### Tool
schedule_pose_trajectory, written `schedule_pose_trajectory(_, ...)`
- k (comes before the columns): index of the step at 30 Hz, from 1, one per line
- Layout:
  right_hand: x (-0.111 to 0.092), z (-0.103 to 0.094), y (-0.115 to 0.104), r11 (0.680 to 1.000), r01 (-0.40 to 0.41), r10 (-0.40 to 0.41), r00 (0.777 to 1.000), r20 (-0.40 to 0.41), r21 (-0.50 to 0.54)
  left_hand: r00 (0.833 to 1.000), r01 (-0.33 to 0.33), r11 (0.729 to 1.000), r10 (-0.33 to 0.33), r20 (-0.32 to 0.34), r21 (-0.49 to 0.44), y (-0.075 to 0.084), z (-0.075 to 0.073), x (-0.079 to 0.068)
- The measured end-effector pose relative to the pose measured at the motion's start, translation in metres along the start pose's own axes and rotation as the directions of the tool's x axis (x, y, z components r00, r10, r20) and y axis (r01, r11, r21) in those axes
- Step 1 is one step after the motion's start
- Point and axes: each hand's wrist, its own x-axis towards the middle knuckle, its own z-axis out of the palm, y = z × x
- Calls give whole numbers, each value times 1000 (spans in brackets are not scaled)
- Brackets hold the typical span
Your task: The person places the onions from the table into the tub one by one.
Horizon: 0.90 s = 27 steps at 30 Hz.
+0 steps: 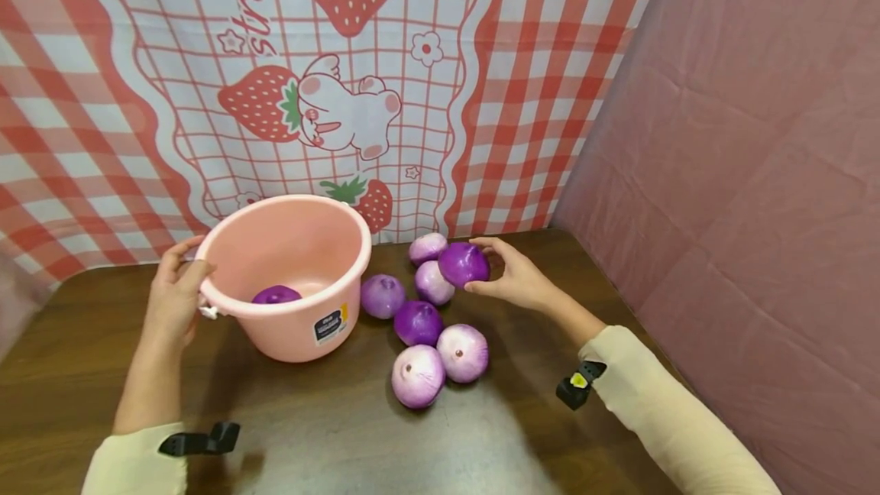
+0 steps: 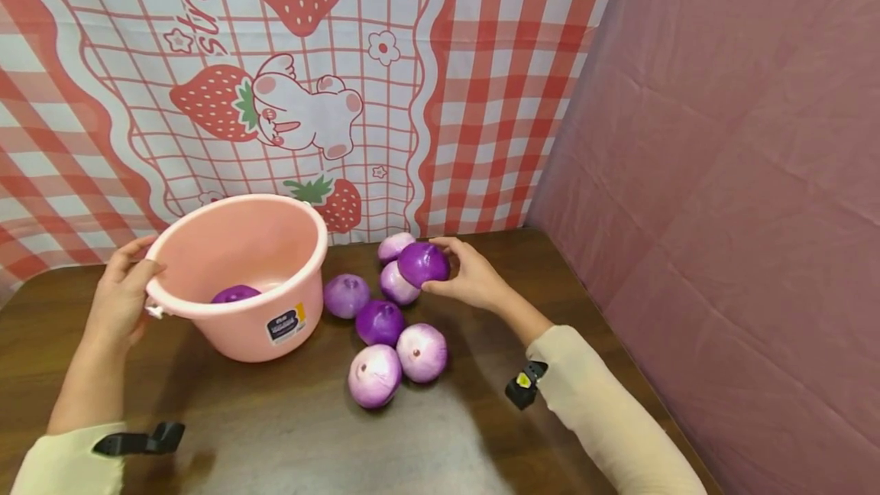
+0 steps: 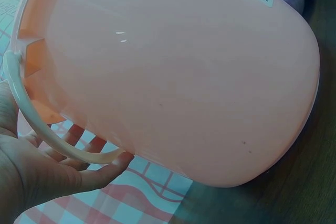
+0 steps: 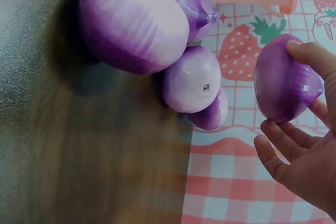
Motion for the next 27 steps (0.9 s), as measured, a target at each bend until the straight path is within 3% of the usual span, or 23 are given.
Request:
schedule_pose_trajectory(21, 22, -7, -43, 991, 113, -110, 993, 54, -74, 1000, 14, 1000, -14, -5, 24, 2, 0, 1)
schedule_pose_trajectory(27, 26, -8, -60, 990, 107, -102, 993, 66, -92, 1000, 16, 1000, -16, 1, 22, 3, 1, -1)
